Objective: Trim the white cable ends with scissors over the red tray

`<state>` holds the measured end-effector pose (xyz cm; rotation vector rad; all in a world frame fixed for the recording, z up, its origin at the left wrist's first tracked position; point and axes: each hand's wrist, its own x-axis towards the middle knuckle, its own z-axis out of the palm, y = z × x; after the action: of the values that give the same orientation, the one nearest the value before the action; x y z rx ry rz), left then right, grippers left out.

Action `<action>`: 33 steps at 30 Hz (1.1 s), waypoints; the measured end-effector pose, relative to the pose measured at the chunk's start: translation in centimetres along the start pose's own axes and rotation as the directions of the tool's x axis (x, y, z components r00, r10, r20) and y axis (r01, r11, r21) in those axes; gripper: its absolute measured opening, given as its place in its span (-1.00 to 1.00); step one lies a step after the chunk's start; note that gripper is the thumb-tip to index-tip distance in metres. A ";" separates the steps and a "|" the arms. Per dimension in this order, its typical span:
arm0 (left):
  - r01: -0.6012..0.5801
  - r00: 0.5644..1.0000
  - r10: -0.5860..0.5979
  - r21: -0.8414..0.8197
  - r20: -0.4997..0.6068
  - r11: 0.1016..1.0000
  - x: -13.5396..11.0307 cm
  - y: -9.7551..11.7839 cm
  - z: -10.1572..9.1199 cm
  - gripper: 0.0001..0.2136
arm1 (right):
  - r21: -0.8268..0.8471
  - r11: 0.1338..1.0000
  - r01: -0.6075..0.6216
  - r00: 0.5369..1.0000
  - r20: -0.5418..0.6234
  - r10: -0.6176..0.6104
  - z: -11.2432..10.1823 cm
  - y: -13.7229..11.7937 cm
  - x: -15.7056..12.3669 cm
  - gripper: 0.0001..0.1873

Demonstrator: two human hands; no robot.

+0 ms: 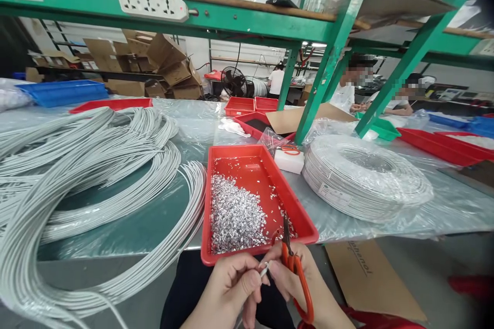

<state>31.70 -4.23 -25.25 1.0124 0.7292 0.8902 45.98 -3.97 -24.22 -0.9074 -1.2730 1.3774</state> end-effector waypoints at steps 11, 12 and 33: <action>-0.231 0.938 0.314 0.407 -0.149 0.884 -0.2 0.0 0.0 -0.78 | -0.121 0.992 0.044 0.998 -0.045 -0.050 -0.4 0.1 -0.2 -0.83; -0.262 0.914 0.373 0.469 -0.160 0.843 -0.1 0.0 -0.1 -0.80 | -0.140 0.989 0.039 0.997 -0.063 -0.048 -0.3 0.1 -0.2 -0.84; -0.056 0.987 -0.001 0.344 0.162 0.937 0.3 -0.8 -1.6 -0.46 | 0.040 0.986 -0.162 0.953 0.266 0.146 -1.8 1.0 1.1 -0.70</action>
<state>30.70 -3.54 -26.58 1.3950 0.7523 0.7062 47.29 -2.42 -25.33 -0.8152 -1.3714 1.6958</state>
